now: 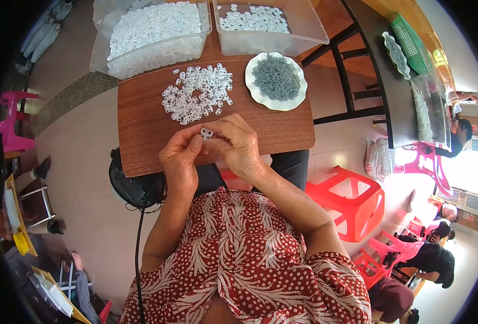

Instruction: Manual assembly of small white plastic components by inserting tiny grey parts into them.

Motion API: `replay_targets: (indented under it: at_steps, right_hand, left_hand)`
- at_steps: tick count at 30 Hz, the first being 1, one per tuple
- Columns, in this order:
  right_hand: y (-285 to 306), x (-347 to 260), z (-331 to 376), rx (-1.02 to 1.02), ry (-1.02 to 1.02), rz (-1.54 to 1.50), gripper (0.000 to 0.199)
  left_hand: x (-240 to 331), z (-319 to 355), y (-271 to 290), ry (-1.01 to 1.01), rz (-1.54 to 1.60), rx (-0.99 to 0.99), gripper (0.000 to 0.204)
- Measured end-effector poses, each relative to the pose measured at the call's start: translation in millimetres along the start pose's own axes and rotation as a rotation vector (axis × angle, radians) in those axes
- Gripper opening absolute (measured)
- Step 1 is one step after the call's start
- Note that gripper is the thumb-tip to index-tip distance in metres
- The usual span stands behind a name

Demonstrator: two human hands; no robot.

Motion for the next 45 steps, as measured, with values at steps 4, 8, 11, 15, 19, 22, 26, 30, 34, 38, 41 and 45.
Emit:
replay_targets:
  at_steps: [4, 8, 11, 15, 19, 22, 26, 30, 34, 38, 41, 45]
  right_hand:
    - [-4.7, 10.3, 3.6, 0.017, -0.127, -0.202, 0.031]
    - [-0.9, -0.1, -0.3, -0.005, 0.01, -0.099, 0.031]
    - [0.4, 0.5, -0.3, 0.011, -0.005, -0.092, 0.032]
    - [-0.7, -4.0, 1.5, 0.04, -0.01, -0.102, 0.034]
    - [-1.6, -3.9, 3.5, 0.08, -0.057, -0.139, 0.035]
    - [-2.4, -7.7, 3.6, 0.101, 0.001, -0.115, 0.034]
    - [-2.4, -14.9, 5.1, 0.119, 0.079, -0.054, 0.033]
    - [-4.6, -14.4, 6.3, 0.135, 0.067, -0.051, 0.032]
    - [-7.7, -21.5, 6.0, 0.095, 0.098, 0.026, 0.037]
    - [-6.2, -26.3, 5.6, 0.13, 0.143, 0.042, 0.034]
    - [-5.3, -31.8, 5.8, 0.147, 0.219, 0.063, 0.03]
    - [-3.9, -46.2, 1.6, 0.156, 0.331, 0.121, 0.029]
  left_hand:
    - [10.2, 2.6, -5.1, -0.073, -0.028, 0.009, 0.02]
    - [13.1, 2.7, -5.5, -0.109, -0.057, 0.014, 0.02]
    - [15.6, 3.4, -8.9, -0.155, -0.16, 0.003, 0.021]
    - [13.3, 5.1, -9.3, -0.167, -0.179, 0.003, 0.02]
    - [14.8, 6.9, -10.9, -0.251, -0.161, 0.016, 0.019]
    - [16.0, 9.2, -10.9, -0.308, -0.208, 0.025, 0.019]
    - [17.0, 11.7, -10.9, -0.325, -0.159, 0.036, 0.019]
    - [16.7, 12.6, -8.2, -0.329, -0.143, 0.042, 0.019]
    - [22.5, 14.9, -12.2, -0.296, -0.093, 0.048, 0.016]
    - [28.7, 17.1, -14.9, -0.36, -0.176, 0.067, 0.016]
    - [34.8, 20.7, -16.9, -0.436, -0.254, 0.064, 0.016]
    - [35.5, 23.4, -16.5, -0.457, -0.208, 0.065, 0.016]
Point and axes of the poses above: each hand's wrist, its own z-axis away from the middle knuckle, its own y-axis out of the back of the hand, x = y × z, the point moved 7 cm from there along -z, towards the middle knuckle
